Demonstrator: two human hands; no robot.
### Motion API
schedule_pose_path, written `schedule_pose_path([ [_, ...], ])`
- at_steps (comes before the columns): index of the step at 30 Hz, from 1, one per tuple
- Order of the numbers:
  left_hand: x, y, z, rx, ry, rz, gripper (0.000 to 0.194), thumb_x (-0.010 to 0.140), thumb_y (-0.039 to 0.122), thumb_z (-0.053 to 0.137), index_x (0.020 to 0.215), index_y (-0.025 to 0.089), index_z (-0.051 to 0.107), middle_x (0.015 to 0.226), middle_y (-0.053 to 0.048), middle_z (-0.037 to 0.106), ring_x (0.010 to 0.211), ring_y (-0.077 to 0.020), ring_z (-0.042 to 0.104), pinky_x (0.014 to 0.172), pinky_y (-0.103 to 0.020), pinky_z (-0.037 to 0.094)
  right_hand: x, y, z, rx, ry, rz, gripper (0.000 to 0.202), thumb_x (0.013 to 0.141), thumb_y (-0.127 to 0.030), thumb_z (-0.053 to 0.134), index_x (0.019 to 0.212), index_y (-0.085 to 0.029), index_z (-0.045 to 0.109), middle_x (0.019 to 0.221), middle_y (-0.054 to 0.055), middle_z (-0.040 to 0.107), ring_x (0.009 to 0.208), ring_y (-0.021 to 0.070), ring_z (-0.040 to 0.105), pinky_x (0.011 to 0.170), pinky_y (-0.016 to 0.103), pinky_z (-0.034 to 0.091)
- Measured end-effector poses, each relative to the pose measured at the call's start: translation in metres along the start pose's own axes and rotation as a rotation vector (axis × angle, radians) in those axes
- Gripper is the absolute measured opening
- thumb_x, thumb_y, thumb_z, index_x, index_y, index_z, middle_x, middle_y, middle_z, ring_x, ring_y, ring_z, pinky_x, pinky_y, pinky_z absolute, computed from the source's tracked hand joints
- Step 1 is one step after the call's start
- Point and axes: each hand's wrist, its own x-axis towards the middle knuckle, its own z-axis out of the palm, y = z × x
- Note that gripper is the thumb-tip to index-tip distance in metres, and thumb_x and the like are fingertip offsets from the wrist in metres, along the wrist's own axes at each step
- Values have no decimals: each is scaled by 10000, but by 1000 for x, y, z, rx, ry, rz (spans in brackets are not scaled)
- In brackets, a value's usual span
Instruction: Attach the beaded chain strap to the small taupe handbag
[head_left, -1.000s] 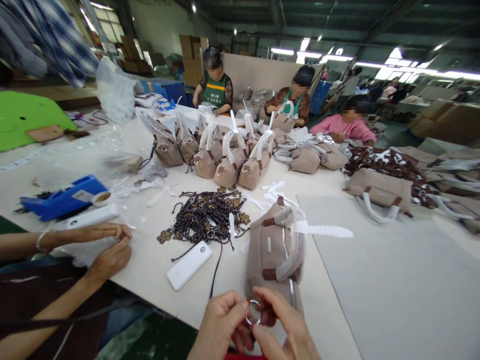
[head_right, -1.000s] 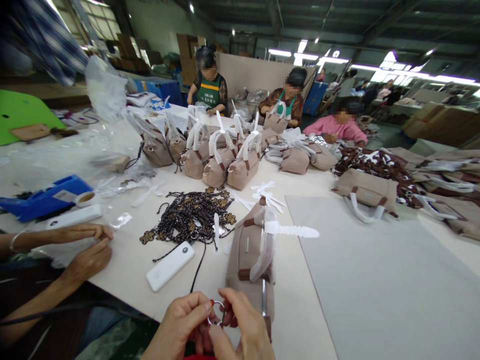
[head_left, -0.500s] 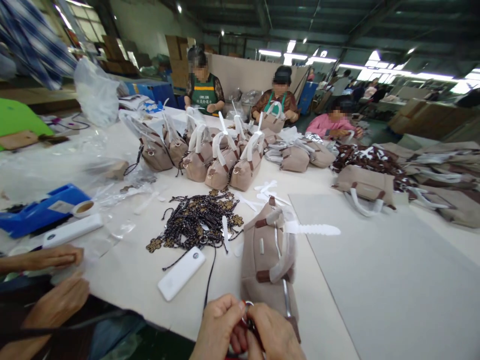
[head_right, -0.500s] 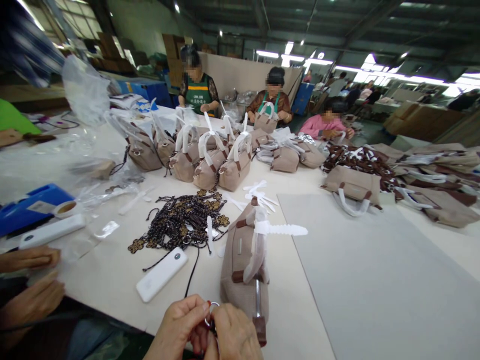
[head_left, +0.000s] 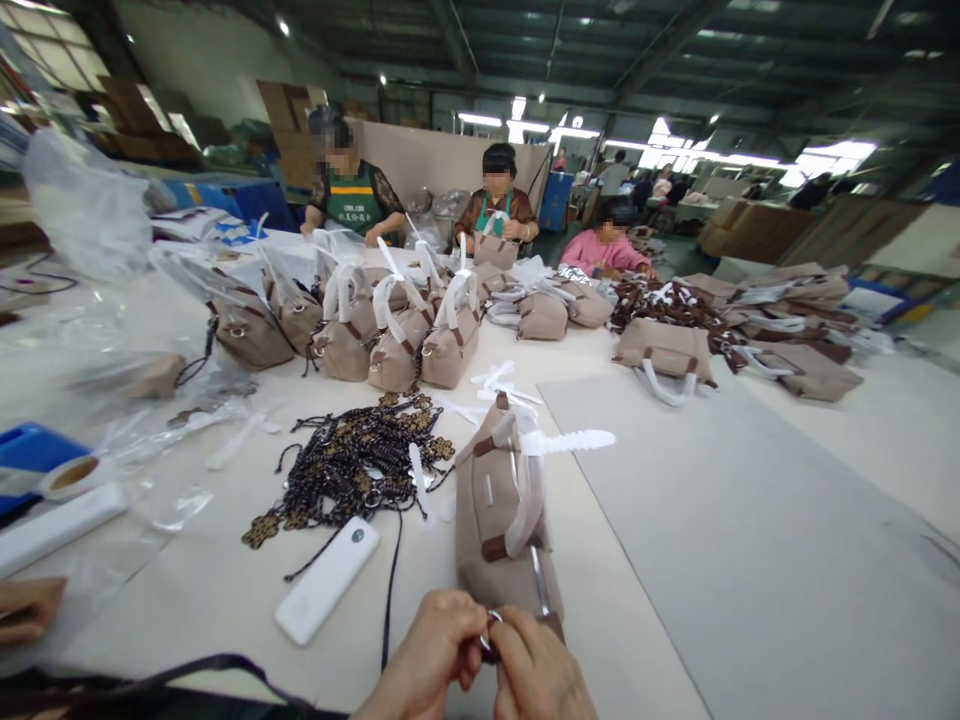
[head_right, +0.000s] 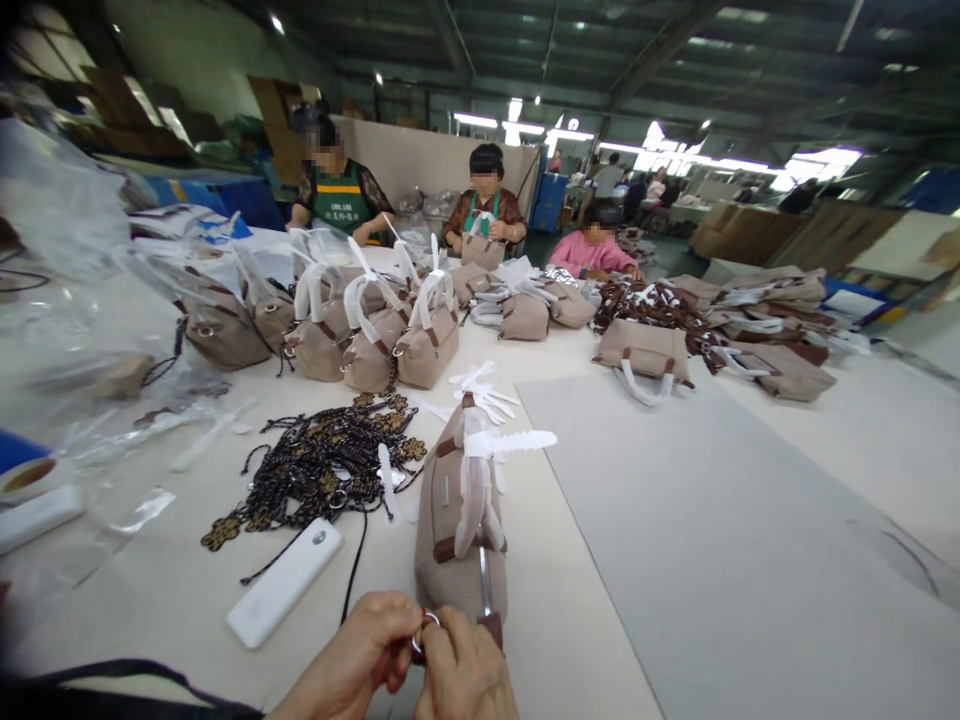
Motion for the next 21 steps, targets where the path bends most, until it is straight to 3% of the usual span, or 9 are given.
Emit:
schedule_pose_path([
  [5, 7, 5, 6, 96, -82, 4, 178, 435, 311, 501, 440, 138, 541, 329, 29, 444, 281, -45, 305, 337, -197, 178, -5, -9, 0, 9, -5, 183, 183, 780, -111, 445, 890, -221, 540, 737, 29, 615, 561, 179, 581, 514, 281, 484],
  [11, -3, 26, 10, 290, -184, 29, 166, 493, 274, 531, 566, 132, 577, 394, 42, 467, 373, -73, 385, 399, -199, 235, -8, -2, -13, 305, -51, 171, 187, 884, -138, 363, 935, -204, 531, 784, 39, 563, 687, 146, 595, 613, 220, 512],
  [13, -4, 43, 10, 474, -207, 136, 183, 588, 327, 566, 565, 147, 546, 432, 50, 453, 407, -75, 382, 422, -204, 234, -12, 1, -16, 367, -40, 201, 193, 889, -141, 349, 933, -202, 527, 802, 45, 555, 697, 144, 593, 626, 219, 513],
  [14, -2, 54, 10, 564, -163, 236, 208, 617, 351, 592, 595, 149, 550, 447, 61, 436, 428, -78, 377, 437, -205, 240, -14, 1, -17, 383, -19, 223, 191, 891, -148, 345, 924, -203, 525, 810, 47, 553, 691, 142, 591, 622, 219, 511],
  [16, 7, 78, 14, 637, -53, 457, 269, 599, 345, 677, 758, 139, 606, 491, 73, 448, 478, -87, 385, 472, -204, 270, -20, 0, -17, 409, 45, 277, 191, 898, -173, 336, 893, -209, 523, 814, 46, 548, 680, 137, 588, 607, 212, 505],
  [17, 13, 90, 18, 616, -55, 526, 368, 568, 320, 714, 874, 136, 622, 535, 64, 493, 513, -95, 412, 495, -202, 295, -23, -1, -16, 423, 75, 303, 197, 903, -191, 329, 873, -213, 523, 805, 42, 545, 671, 134, 586, 600, 208, 500],
  [19, 27, 108, 28, 537, -216, 541, 498, 545, 301, 734, 1003, 138, 626, 686, 10, 610, 588, -115, 487, 519, -200, 329, -27, -1, -15, 440, 129, 332, 225, 916, -225, 311, 844, -219, 524, 780, 33, 541, 653, 128, 583, 589, 205, 490],
  [21, 39, 118, 41, 495, -381, 489, 387, 578, 320, 702, 906, 117, 679, 779, -50, 665, 611, -134, 532, 499, -201, 331, -30, 0, -15, 440, 140, 325, 247, 927, -256, 302, 833, -221, 528, 757, 27, 539, 649, 128, 583, 588, 208, 481],
])
